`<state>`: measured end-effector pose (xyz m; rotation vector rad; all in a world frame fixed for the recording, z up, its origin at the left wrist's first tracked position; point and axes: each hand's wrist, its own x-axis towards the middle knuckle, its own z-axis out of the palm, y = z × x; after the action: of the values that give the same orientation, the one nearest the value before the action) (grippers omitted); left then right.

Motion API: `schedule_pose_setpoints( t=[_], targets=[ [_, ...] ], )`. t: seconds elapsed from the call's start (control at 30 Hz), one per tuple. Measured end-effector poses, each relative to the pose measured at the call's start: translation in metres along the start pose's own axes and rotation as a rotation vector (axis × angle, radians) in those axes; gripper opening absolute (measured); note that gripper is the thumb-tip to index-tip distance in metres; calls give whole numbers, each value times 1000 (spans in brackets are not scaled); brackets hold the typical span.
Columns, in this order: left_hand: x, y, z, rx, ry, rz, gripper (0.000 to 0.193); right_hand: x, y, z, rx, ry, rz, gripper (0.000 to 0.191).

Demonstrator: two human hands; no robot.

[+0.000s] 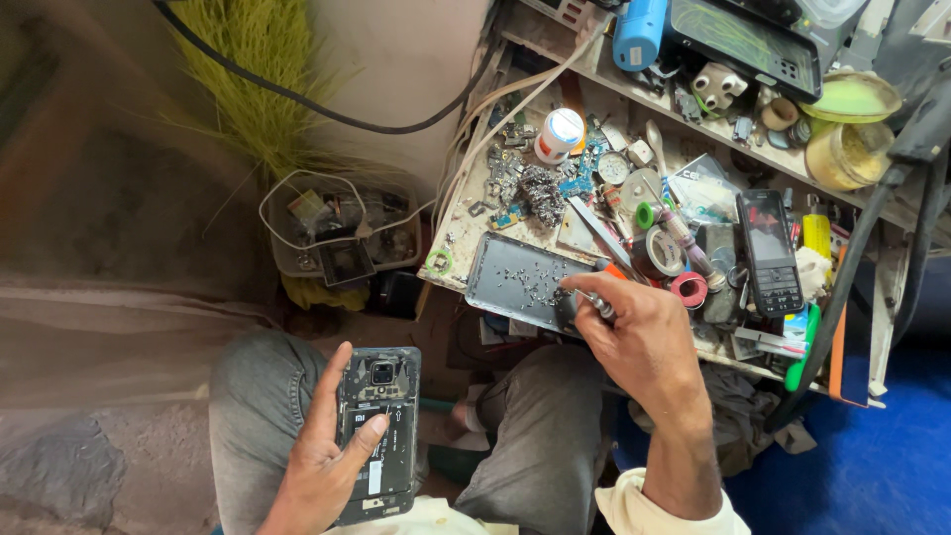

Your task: The person cleans the interior of a disassembled smartphone using a cotton swab, then uses a screwdriver to remove and reinstall screws on the back panel. The person handles the phone and screws throughout the process.

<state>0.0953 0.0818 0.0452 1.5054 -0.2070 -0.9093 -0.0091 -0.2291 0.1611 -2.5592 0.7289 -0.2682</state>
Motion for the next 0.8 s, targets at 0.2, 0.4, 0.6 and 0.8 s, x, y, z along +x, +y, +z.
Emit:
schedule_pose_setpoints(
  t=[0.2, 0.4, 0.6, 0.8],
  targets=[
    [0, -3, -2, 31, 13, 26, 87, 2, -7, 5, 21, -28, -52, 31],
    [0, -5, -1, -3, 6, 16, 87, 5, -13, 9, -21, -33, -83, 35],
    [-1, -5, -3, 6, 17, 31, 87, 3, -9, 5, 1, 15, 25, 27],
    [-1, -4, -1, 32, 19, 35, 87, 6, -6, 5, 59, 98, -71, 15]
  ],
)
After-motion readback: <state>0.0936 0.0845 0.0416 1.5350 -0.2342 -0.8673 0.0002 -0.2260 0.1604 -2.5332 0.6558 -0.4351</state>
